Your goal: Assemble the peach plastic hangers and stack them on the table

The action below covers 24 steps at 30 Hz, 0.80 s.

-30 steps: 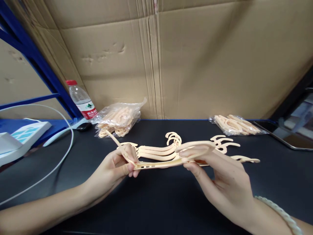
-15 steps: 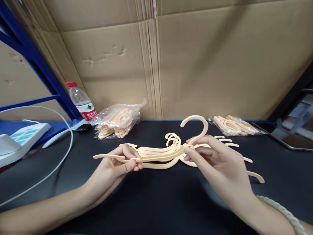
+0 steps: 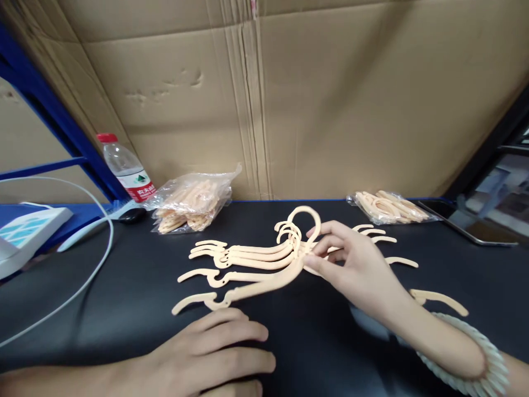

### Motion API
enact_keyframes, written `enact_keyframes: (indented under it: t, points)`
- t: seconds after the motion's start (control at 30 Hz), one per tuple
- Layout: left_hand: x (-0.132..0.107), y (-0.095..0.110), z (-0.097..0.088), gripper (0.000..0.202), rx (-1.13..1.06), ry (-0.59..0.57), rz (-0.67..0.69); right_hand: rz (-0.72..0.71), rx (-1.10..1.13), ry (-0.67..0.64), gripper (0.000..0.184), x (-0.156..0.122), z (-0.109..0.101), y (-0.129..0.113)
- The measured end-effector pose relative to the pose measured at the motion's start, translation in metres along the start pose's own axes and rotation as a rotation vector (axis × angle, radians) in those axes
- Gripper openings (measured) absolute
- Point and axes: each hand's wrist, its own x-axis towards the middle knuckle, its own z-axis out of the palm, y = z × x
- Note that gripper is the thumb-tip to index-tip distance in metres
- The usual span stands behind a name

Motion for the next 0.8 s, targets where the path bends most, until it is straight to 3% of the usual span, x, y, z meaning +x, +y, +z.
enact_keyframes:
  t: [0.07,0.13,0.23,0.33,0.5,0.7,0.8]
  points:
    - [0.000,0.001,-0.001,0.024,0.198,0.002,0.054,0.001,-0.092,-0.074,0.037,-0.001,0.003,0.007]
    - [-0.001,-0.001,0.001,0.034,0.327,-0.016,-0.004,0.002,-0.161,-0.145,0.042,-0.003,0.006,0.014]
    - [-0.001,-0.005,0.005,0.055,0.382,-0.104,-0.122,0.016,-0.200,-0.248,0.051,-0.004,0.008,0.020]
    - [-0.001,-0.007,0.006,0.064,0.359,-0.175,-0.182,0.029,-0.247,-0.291,0.050,-0.003,0.008,0.025]
    - [-0.001,-0.007,0.003,0.062,0.258,-0.133,-0.244,-0.043,-0.407,-0.282,0.050,-0.001,0.008,0.028]
    - [0.000,-0.005,0.004,0.065,0.116,-0.037,-0.318,-0.217,-0.555,-0.207,0.029,0.000,-0.002,0.020]
    - [0.000,-0.011,0.006,0.062,0.153,-0.036,-0.321,-0.306,-0.688,-0.202,0.044,-0.006,-0.009,0.021]
